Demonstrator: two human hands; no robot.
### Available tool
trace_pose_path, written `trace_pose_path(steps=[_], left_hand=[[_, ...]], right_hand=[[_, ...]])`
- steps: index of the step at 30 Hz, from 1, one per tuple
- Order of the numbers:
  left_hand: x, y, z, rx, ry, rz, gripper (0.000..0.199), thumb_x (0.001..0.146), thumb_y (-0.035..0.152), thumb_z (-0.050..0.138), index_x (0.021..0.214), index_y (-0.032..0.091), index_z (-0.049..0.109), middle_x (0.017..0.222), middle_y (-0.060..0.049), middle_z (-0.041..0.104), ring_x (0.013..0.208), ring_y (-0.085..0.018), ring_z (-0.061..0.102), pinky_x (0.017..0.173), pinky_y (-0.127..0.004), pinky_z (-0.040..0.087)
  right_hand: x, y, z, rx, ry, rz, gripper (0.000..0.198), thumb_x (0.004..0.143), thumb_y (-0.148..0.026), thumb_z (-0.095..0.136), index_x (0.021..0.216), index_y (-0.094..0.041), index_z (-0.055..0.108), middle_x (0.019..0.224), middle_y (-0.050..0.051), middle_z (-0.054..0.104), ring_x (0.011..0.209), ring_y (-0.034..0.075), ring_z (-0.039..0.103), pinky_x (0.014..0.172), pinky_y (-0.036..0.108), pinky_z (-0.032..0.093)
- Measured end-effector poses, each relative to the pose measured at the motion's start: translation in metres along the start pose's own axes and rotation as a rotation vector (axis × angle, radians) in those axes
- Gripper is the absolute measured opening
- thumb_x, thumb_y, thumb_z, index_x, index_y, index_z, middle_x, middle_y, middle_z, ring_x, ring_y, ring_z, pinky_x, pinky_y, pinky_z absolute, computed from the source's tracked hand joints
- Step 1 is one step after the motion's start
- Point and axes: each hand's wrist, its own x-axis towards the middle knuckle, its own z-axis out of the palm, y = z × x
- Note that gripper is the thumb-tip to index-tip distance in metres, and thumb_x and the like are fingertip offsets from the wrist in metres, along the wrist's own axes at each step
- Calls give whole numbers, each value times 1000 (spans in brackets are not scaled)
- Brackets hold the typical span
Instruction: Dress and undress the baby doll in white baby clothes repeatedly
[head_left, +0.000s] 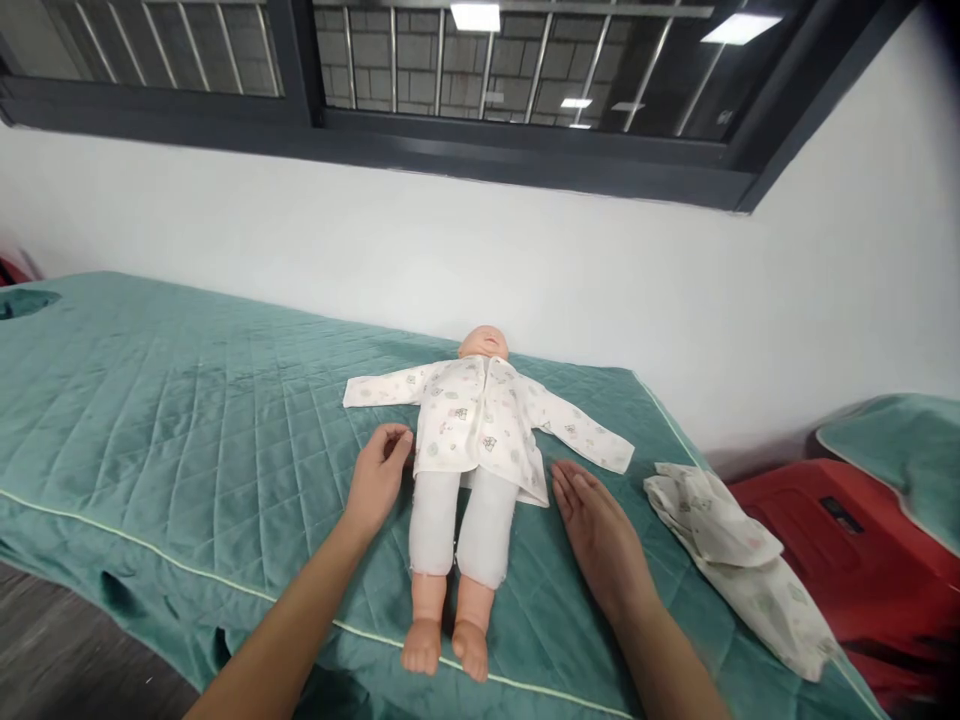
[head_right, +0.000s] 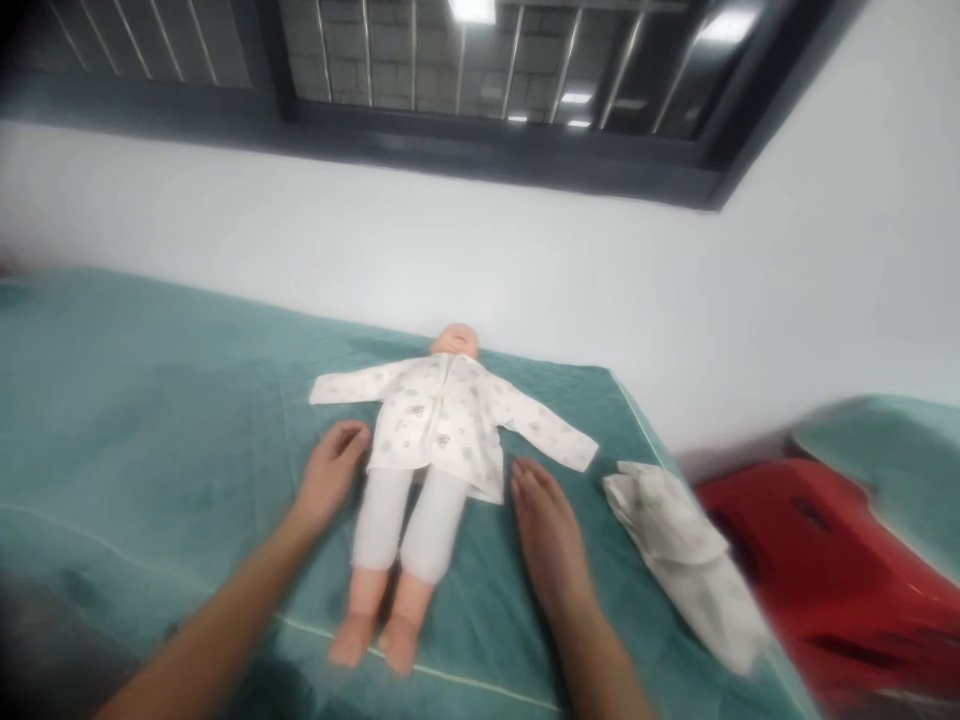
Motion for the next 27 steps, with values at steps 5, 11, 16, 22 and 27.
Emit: trace_pose_path(steps=[5, 11, 16, 22, 27], left_hand=[[25, 3, 22, -513, -224, -277, 43, 83, 45, 67, 114, 16, 66, 116, -12, 70, 103, -25, 66, 93, -37, 51], [59, 5, 54, -908, -443, -608, 53, 85, 47, 63, 122, 10, 62, 112, -17, 72, 101, -29, 70, 92, -41, 56], [83, 10, 80, -1000, -460, -627, 44, 86, 34, 63, 120, 8, 63, 106, -16, 74, 99, -28, 71, 94, -40, 56], [100, 8, 102, -1005, -480, -590, 42, 84, 33, 65, 118, 9, 64, 108, -15, 74, 100, -28, 71, 97, -43, 54], [105, 2, 97, -995, -465, -558, 46, 85, 42, 62, 119, 10, 63, 113, -15, 72, 108, -32, 67, 100, -47, 52]], right_hand=[[43, -7, 9, 236, -32, 273, 22, 90, -16, 48, 97, -20, 69, 117, 8, 71, 113, 14, 65, 101, 25, 53], [99, -8, 46, 242, -97, 266, 22, 90, -15, 46, 96, -22, 66, 85, 1, 75, 92, 14, 71, 88, 24, 59], [122, -13, 56, 249, -253, 288, 31, 90, -28, 46, 112, -17, 66, 100, 6, 76, 108, 24, 68, 98, 42, 54], [137, -18, 43, 117, -252, 271, 42, 87, -46, 50, 114, -18, 67, 106, 9, 75, 115, 30, 64, 102, 49, 49], [132, -16, 42, -9, -243, 218, 45, 84, -51, 53, 111, -18, 68, 106, 10, 75, 116, 31, 64, 102, 50, 49]])
